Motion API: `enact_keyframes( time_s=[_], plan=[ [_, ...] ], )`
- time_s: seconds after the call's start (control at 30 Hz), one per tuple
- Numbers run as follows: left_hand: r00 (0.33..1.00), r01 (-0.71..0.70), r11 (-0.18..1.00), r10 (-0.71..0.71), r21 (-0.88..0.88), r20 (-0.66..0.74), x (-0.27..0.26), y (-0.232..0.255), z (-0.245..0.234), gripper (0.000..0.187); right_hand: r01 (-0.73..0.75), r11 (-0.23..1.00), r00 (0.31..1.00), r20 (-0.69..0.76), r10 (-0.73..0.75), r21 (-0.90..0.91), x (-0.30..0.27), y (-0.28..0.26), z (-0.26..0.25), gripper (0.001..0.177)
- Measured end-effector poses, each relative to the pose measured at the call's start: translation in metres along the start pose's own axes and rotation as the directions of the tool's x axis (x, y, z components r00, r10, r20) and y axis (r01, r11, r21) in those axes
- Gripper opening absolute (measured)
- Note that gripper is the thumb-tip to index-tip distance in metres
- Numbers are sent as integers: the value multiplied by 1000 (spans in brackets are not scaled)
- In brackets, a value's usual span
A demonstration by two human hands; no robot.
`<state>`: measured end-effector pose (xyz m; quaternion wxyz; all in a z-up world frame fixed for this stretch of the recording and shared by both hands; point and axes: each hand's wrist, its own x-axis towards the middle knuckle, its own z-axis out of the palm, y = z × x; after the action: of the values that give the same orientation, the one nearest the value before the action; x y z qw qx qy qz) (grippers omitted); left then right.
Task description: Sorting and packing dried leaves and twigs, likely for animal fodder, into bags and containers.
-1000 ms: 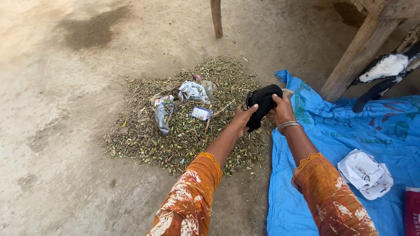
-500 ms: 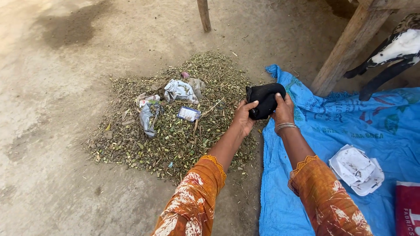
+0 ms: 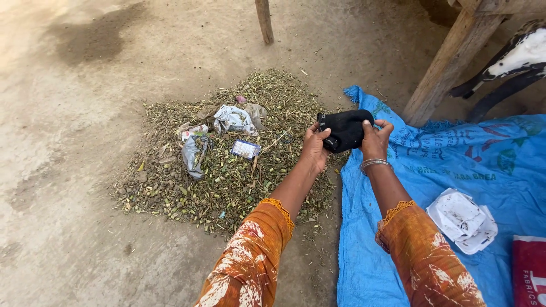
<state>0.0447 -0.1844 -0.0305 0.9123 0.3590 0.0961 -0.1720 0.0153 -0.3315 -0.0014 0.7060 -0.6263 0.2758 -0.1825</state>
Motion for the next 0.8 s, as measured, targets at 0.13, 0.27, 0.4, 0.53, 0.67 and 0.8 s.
enact_keyframes(
  time_s=[0.13,0.27,0.4,0.53,0.67,0.8],
  plan=[
    [997,40,998,-43,51,58,16,-2,17,61,446,890,889,68,-453,92,55,39,-18,16],
    [960,-38,998,24,45,278,33,-16,29,62,492,870,870,23,-492,13,34,8,-21,10],
    [951,-57,998,57,-9,305,51,-23,39,72,531,844,847,67,-527,-72,38,1,-19,43],
    [964,-157,979,124,128,235,56,-23,47,83,422,907,903,88,-420,-7,47,4,-16,49],
    [998,-69,921,63,384,26,34,-7,52,84,415,903,902,181,-392,-112,73,40,-18,54],
    [996,-90,914,74,395,56,51,-27,29,65,215,968,968,158,-194,-131,66,34,-6,50]
  ],
)
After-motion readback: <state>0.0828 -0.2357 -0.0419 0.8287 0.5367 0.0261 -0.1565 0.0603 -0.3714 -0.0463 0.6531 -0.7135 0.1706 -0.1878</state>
